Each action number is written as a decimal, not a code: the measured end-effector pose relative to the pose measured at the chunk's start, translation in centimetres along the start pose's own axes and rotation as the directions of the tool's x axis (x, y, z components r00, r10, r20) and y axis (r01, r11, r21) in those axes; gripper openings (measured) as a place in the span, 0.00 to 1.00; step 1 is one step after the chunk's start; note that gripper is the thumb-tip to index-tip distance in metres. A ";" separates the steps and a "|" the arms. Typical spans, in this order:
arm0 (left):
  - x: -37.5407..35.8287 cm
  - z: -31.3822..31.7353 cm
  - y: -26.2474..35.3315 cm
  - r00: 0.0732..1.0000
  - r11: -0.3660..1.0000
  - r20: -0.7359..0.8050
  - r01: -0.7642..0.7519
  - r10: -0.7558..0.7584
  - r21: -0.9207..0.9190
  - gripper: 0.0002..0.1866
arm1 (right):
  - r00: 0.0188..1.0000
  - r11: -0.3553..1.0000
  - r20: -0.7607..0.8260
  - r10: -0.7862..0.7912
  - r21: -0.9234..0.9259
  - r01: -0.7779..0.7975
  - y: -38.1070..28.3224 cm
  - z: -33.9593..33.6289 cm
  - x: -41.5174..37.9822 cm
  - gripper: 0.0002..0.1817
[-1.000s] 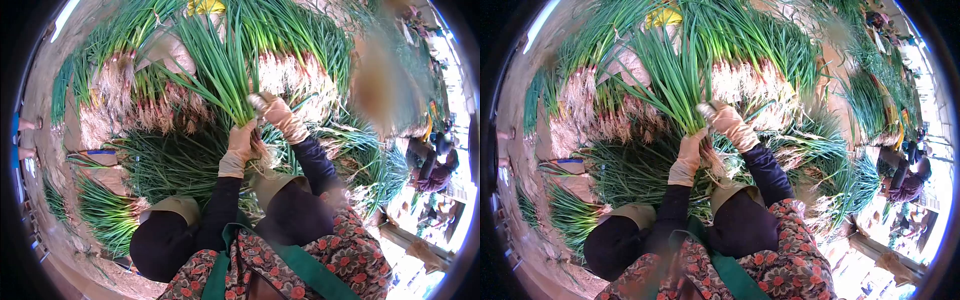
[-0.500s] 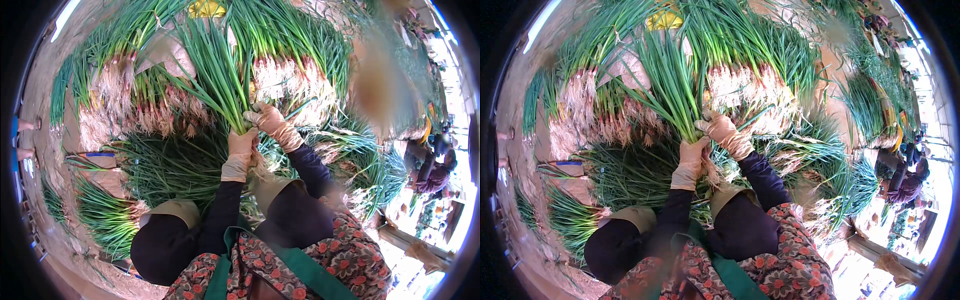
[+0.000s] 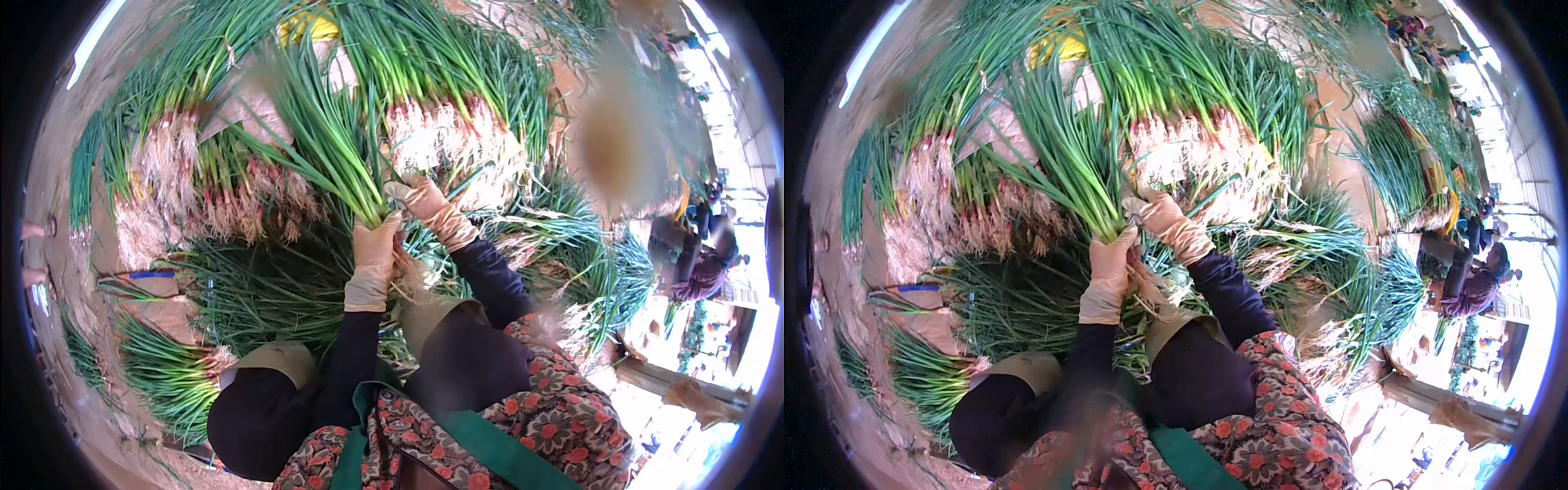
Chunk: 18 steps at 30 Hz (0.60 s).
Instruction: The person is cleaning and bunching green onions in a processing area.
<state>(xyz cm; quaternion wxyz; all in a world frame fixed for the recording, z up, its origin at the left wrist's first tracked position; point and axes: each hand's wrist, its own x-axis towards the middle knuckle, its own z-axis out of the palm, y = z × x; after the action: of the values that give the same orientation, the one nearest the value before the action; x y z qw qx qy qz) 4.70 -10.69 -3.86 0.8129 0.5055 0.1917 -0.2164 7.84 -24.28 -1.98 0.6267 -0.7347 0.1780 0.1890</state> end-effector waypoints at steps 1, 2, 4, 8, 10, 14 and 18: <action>-0.4 0.6 0.8 0.999 0.999 0.013 -0.039 0.040 -0.036 0.09 | 0.998 0.998 0.033 0.048 0.027 -0.049 -0.2 -0.4 -0.2 0.20; -0.4 0.7 0.7 1.000 1.000 0.001 -0.018 0.018 -0.018 0.10 | 0.993 0.993 0.072 0.097 0.053 -0.101 -0.2 -0.4 -0.3 0.20; -0.5 0.7 0.3 0.999 0.999 -0.027 0.028 -0.027 0.015 0.11 | 0.982 0.976 0.034 -0.188 -0.108 0.190 0.6 0.6 -0.5 0.26; -0.5 0.8 0.0 1.000 0.998 0.005 0.007 -0.007 -0.056 0.11 | 0.972 0.971 -0.098 -0.214 -0.131 0.200 0.9 0.8 -0.5 0.24; -1.0 1.4 0.7 0.997 0.977 0.038 -0.056 0.065 -0.204 0.11 | 0.963 0.987 -0.227 -0.145 -0.101 0.125 1.0 -0.1 -0.1 0.19; -1.6 1.4 4.0 0.993 0.974 0.112 -0.001 0.028 -0.228 0.12 | 0.960 0.431 0.281 0.006 -0.867 0.251 2.9 -3.9 -0.6 0.20; -2.0 1.5 5.3 0.973 0.907 0.221 0.146 -0.061 -0.394 0.17 | 0.876 0.622 -0.036 -0.481 -0.718 0.312 2.5 -9.3 1.2 0.20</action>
<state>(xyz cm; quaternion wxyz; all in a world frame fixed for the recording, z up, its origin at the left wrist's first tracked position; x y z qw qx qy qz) 6.07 -9.68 1.73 0.9030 0.2890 0.1750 -0.2654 8.13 -33.89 -3.38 0.3072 -0.9515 -0.0039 0.0134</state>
